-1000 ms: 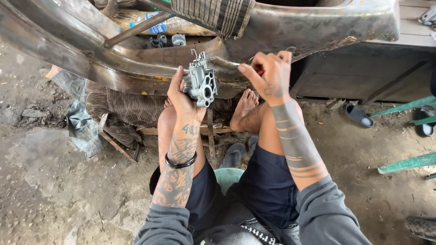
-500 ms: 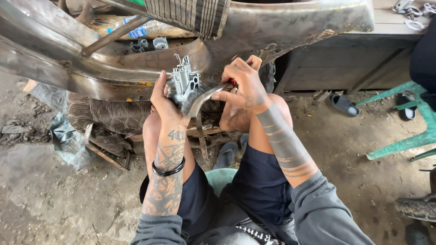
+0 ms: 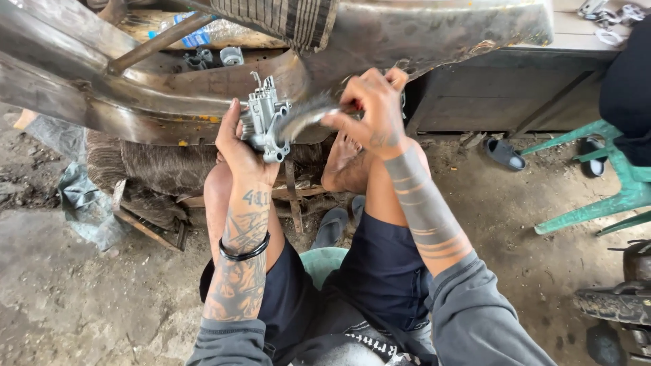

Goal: Cleaning a motorcycle carburetor using a wire brush and cleaning solution to remove dirt and grime.

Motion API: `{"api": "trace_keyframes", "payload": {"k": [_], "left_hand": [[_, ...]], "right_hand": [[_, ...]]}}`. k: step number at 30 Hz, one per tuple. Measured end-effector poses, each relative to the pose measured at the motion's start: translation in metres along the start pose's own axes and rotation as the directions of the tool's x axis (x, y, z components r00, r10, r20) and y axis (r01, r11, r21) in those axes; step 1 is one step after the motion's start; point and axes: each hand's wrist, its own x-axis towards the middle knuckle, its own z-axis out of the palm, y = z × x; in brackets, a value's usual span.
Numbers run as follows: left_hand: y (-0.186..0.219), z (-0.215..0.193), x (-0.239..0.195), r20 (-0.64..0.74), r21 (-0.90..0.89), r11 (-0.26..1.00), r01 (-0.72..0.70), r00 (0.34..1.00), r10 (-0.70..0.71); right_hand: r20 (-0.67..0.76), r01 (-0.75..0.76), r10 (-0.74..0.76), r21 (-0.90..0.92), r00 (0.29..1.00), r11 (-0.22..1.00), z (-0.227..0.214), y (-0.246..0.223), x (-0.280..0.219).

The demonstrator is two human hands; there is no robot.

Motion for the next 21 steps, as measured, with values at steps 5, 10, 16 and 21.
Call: {"api": "trace_keyframes", "payload": {"k": [5, 10, 16, 21], "left_hand": [[-0.002, -0.005, 0.003, 0.037, 0.052, 0.998, -0.032, 0.999, 0.03], [-0.006, 0.001, -0.006, 0.107, 0.201, 0.98, 0.009, 0.994, -0.031], [-0.033, 0.015, -0.013, 0.277, 0.073, 0.983, 0.169, 0.943, -0.183], [-0.065, 0.041, -0.023, -0.052, 0.115, 0.898, 0.424, 0.906, -0.421]], "right_hand": [[0.126, -0.138, 0.128, 0.068, 0.984, 0.988, 0.01, -0.001, -0.002], [-0.025, 0.026, -0.024, 0.096, 0.999, 0.995, -0.013, -0.007, 0.001], [0.022, 0.003, -0.001, -0.108, 1.0, 0.994, -0.049, 0.015, -0.005], [0.105, 0.117, -0.102, -0.154, 0.989, 0.981, -0.116, 0.012, -0.016]]}}
